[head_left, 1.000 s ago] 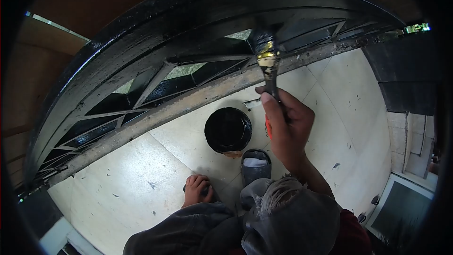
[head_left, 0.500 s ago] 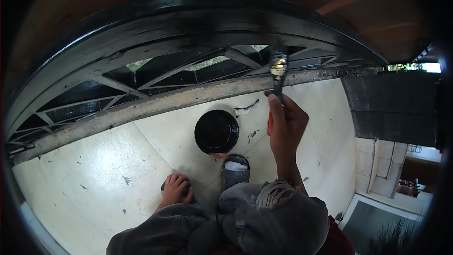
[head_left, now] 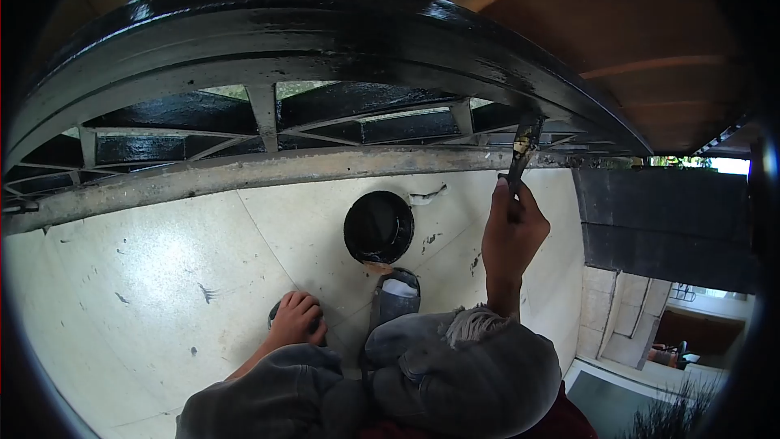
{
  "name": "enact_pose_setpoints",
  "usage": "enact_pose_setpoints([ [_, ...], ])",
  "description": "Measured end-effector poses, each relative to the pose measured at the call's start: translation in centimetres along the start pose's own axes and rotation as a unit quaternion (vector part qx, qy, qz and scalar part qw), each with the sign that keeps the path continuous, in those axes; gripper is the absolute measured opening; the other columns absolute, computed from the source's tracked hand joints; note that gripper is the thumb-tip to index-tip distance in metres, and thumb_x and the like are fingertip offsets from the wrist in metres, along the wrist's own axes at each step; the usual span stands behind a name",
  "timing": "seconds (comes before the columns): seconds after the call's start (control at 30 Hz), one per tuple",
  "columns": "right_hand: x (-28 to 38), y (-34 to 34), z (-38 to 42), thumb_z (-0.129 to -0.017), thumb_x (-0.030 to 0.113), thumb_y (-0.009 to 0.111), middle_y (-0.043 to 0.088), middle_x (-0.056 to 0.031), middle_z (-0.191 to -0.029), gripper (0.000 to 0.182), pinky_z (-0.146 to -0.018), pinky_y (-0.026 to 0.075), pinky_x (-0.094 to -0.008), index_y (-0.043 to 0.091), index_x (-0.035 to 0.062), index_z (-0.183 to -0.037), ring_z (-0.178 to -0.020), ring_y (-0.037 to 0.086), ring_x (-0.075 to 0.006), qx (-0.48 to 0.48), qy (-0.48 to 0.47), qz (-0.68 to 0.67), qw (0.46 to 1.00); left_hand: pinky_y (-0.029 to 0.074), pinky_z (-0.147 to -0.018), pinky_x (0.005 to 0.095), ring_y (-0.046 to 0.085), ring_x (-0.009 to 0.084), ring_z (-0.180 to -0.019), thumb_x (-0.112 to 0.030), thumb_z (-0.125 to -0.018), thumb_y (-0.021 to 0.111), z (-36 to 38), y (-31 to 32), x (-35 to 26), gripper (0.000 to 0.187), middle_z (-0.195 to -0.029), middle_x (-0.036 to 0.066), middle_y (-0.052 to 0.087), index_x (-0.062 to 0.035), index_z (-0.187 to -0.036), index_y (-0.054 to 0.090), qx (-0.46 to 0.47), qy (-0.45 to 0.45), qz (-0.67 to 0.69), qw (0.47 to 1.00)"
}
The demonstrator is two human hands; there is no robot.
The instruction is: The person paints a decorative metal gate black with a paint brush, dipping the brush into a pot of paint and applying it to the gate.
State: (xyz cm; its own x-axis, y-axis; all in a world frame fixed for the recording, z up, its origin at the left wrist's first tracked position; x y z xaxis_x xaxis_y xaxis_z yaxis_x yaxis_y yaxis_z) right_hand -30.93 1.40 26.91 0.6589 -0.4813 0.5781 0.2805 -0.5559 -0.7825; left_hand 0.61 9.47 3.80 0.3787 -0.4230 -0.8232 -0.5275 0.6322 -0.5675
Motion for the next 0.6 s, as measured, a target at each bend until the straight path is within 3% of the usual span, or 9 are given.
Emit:
enact_pose_setpoints([
  [0.07, -0.1, 0.8, 0.1, -0.098, 0.015, 0.064, 0.053, -0.0033, -0.049, 0.021, -0.043, 0.03, -0.0269, 0.068, -0.0048, -0.097, -0.042, 0.042, -0.0042, 0.018, -0.042, 0.023, 0.999, 0.042, -0.101, 0.0456, 0.056, 0.0293, -0.109, -0.018, -0.075, 0.072, 0.2, 0.2, -0.1, 0.021, -0.103, 0.01, 0.063, -0.0035, -0.088, 0.066, 0.005, -0.005, 0.003, 1.0],
  [0.13, -0.2, 1.3, 0.0, -0.098, 0.015, 0.063, 0.052, -0.002, -0.049, 0.021, -0.044, 0.03, -0.0265, 0.068, -0.0047, -0.097, -0.044, 0.041, -0.0032, 0.114, 0.055, 0.041, 0.991, 0.042, -0.101, 0.0451, 0.056, 0.029, -0.109, -0.017, -0.075, 0.072, 0.1, 0.1, -0.2, 0.02, -0.102, 0.01, 0.063, -0.0038, -0.089, 0.066, -0.007, -0.002, -0.004, 1.0],
  [0.17, -0.7, 0.9, -0.2, -0.098, 0.016, 0.063, 0.052, -0.0005, -0.049, 0.021, -0.045, 0.029, -0.027, 0.068, -0.0044, -0.095, -0.046, 0.04, -0.0028, 0.122, 0.072, -0.025, 0.99, 0.042, -0.101, 0.0451, 0.056, 0.029, -0.109, -0.017, -0.075, 0.072, 0.0, 0.0, -0.1, 0.02, -0.102, 0.01, 0.063, -0.0038, -0.089, 0.066, -0.009, 0.001, -0.004, 1.0],
  [0.27, -1.3, 1.2, 0.0, -0.097, 0.017, 0.065, 0.053, -0.0006, -0.051, 0.021, -0.045, 0.03, -0.0284, 0.069, -0.0029, -0.094, -0.047, 0.04, -0.0031, 0.068, 0.035, -0.041, 0.996, 0.043, -0.101, 0.0446, 0.056, 0.029, -0.108, -0.017, -0.075, 0.072, 0.2, 0.0, -0.3, 0.02, -0.102, 0.01, 0.063, -0.0037, -0.088, 0.066, -0.004, -0.006, 0.006, 1.0],
  [0.33, -3.0, 2.3, 0.1, -0.095, 0.017, 0.067, 0.055, -0.0023, -0.051, 0.02, -0.045, 0.033, -0.0292, 0.069, -0.002, -0.094, -0.045, 0.042, -0.0042, 0.147, 0.075, 0.01, 0.986, 0.043, -0.1, 0.0443, 0.056, 0.0291, -0.107, -0.017, -0.075, 0.072, 0.0, -0.2, -0.3, 0.019, -0.101, 0.01, 0.063, -0.0036, -0.087, 0.065, -0.009, -0.007, 0.0, 1.0],
  [0.37, -3.4, 2.2, 0.3, -0.092, 0.018, 0.069, 0.057, -0.004, -0.051, 0.02, -0.047, 0.036, -0.0306, 0.068, -0.0005, -0.087, -0.043, 0.048, -0.0091, 0.132, 0.069, 0.013, 0.989, 0.043, -0.1, 0.0443, 0.056, 0.0291, -0.107, -0.017, -0.075, 0.072, -0.1, -0.2, -0.2, 0.019, -0.101, 0.01, 0.063, -0.0036, -0.087, 0.065, -0.011, -0.004, -0.002, 1.0],
  [0.6, -4.6, 1.6, 0.0, -0.086, 0.022, 0.075, 0.057, -0.0045, -0.051, 0.027, -0.048, 0.038, -0.0315, 0.059, 0.0038, -0.074, -0.042, 0.054, -0.018, 0.102, 0.038, 0.127, 0.986, 0.043, -0.098, 0.0441, 0.056, 0.0286, -0.105, -0.015, -0.074, 0.073, 0.0, 0.2, -0.1, 0.018, -0.1, 0.009, 0.063, -0.0039, -0.086, 0.065, -0.013, 0.004, 0.006, 1.0],
])
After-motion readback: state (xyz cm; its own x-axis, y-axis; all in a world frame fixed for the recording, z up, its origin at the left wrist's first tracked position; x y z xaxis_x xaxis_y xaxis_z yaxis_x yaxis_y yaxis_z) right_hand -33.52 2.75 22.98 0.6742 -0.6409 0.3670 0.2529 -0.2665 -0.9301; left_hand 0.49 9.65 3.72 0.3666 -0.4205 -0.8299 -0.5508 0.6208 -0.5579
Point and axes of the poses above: each hand's wrist, its own z-axis away from the middle knuckle, its own y-axis out of the palm, x = y × z, the point moved 5 cm from there along -z, towards the middle knuckle
